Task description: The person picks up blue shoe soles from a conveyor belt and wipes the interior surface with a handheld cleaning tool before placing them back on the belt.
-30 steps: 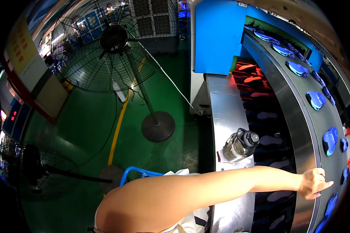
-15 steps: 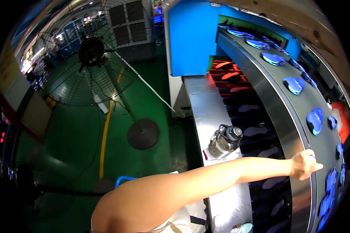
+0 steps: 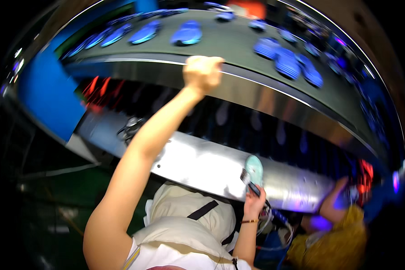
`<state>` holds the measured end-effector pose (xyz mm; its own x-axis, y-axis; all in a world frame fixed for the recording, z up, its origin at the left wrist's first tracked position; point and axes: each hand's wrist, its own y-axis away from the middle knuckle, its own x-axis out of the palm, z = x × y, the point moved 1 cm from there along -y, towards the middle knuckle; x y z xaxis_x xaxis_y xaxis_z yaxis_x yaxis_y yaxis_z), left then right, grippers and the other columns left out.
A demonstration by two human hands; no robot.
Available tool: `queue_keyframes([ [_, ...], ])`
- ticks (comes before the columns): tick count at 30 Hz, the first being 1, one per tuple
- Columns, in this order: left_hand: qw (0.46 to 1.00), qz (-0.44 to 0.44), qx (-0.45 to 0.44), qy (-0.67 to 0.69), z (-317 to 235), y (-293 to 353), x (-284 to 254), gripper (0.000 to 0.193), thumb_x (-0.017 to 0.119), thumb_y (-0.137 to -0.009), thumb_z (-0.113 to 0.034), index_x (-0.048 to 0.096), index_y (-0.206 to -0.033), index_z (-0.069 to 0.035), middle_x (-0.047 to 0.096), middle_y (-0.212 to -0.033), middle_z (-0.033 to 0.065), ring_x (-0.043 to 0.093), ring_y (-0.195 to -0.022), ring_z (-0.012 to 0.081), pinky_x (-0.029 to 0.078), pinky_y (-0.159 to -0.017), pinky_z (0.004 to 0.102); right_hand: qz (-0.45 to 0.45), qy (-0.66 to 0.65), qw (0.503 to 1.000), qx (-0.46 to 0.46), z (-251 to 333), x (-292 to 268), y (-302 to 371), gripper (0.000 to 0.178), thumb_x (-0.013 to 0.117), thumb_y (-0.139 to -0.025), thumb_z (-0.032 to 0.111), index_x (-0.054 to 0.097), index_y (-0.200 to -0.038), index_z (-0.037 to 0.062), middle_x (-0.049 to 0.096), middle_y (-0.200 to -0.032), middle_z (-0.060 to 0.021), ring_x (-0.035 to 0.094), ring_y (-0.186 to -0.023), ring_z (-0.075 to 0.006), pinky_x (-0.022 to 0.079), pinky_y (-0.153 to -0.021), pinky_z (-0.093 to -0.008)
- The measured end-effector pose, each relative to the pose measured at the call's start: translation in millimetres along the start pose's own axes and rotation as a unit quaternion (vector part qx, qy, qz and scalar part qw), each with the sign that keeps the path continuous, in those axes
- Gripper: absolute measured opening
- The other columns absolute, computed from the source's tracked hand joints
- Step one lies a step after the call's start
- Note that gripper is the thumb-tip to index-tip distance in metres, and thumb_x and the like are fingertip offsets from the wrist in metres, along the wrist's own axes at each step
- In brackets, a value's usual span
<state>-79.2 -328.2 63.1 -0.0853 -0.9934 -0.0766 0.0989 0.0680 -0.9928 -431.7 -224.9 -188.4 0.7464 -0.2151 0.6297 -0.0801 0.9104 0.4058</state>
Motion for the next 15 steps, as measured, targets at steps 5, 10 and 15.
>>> queue_keyframes([
  [5,0.997,0.069,-0.021,0.011,-9,-9,-9,0.012,0.053,-0.067,-0.009,0.060,-0.077,-0.012,0.061,-0.069,0.0004,0.058,-0.064,0.0185,0.041,-0.070,0.0318,-0.010,-0.009,1.000,-0.013,5,7,8,0.028,0.049,-0.084,0.029,0.056,-0.090,0.0028,0.061,-0.086,-0.0083,0.058,-0.082,-0.0193,0.040,-0.061,-0.0267],
  [10,0.961,0.215,-0.147,0.089,-34,-32,-1,0.036,0.055,-0.074,-0.019,0.049,-0.107,-0.005,0.055,-0.101,0.0125,0.055,-0.089,0.0272,0.041,-0.077,0.0372,-0.025,0.000,1.000,-0.015,6,6,18,0.027,0.048,-0.085,0.028,0.055,-0.088,0.0027,0.060,-0.086,-0.0085,0.058,-0.082,-0.0192,0.040,-0.061,-0.0287],
  [15,0.947,0.295,-0.039,0.118,-78,-64,44,0.063,0.060,-0.072,-0.046,0.045,-0.118,-0.005,0.039,-0.125,0.0189,0.042,-0.113,0.0335,0.035,-0.092,0.0428,-0.023,-0.015,1.000,-0.012,0,-3,21,0.022,0.048,-0.085,0.026,0.055,-0.091,0.0058,0.058,-0.087,-0.0052,0.055,-0.077,-0.0153,0.041,-0.064,-0.0272],
])
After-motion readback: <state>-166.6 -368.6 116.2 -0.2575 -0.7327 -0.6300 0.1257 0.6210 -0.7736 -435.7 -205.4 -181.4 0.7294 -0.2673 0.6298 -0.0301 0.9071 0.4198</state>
